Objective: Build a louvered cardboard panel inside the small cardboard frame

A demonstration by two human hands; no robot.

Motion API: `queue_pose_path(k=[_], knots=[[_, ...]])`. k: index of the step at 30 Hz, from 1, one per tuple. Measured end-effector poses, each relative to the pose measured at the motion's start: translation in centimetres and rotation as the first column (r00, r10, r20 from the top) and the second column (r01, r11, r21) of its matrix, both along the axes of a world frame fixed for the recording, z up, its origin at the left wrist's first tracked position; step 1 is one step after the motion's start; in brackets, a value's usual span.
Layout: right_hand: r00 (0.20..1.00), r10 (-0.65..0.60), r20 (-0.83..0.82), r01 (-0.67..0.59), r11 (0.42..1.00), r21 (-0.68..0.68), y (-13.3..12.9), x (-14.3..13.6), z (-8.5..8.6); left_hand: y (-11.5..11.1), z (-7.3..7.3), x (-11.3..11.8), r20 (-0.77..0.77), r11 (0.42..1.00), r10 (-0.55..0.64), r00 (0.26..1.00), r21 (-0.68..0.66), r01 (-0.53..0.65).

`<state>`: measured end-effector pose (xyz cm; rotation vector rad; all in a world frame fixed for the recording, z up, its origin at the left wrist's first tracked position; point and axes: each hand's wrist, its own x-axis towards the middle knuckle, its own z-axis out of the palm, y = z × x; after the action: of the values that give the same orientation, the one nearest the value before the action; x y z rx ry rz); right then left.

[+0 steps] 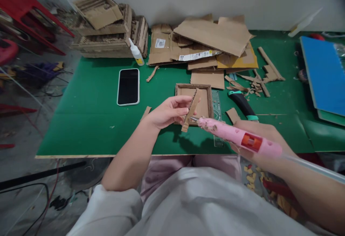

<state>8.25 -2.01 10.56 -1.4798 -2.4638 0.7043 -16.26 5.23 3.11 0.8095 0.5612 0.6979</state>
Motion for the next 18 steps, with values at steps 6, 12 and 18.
queue_pose_path(k=[6,12,18], knots=[[0.999,-0.003,-0.036,0.004,0.999,0.043,0.48,-0.09,0.27,0.02,-0.27,0.07,-0.010,0.999,0.032,0.999,-0.005,-0.032],[1.000,0.030,-0.003,-0.030,0.999,0.026,0.13,-0.33,-0.16,0.04,-0.05,0.04,0.008,1.000,-0.001,1.000,0.019,0.001],[0.995,0.078,-0.066,-0.077,0.997,0.023,-0.16,-0.33,-0.44,-0.03,0.21,0.03,0.005,1.000,-0.014,1.000,0.009,0.014]])
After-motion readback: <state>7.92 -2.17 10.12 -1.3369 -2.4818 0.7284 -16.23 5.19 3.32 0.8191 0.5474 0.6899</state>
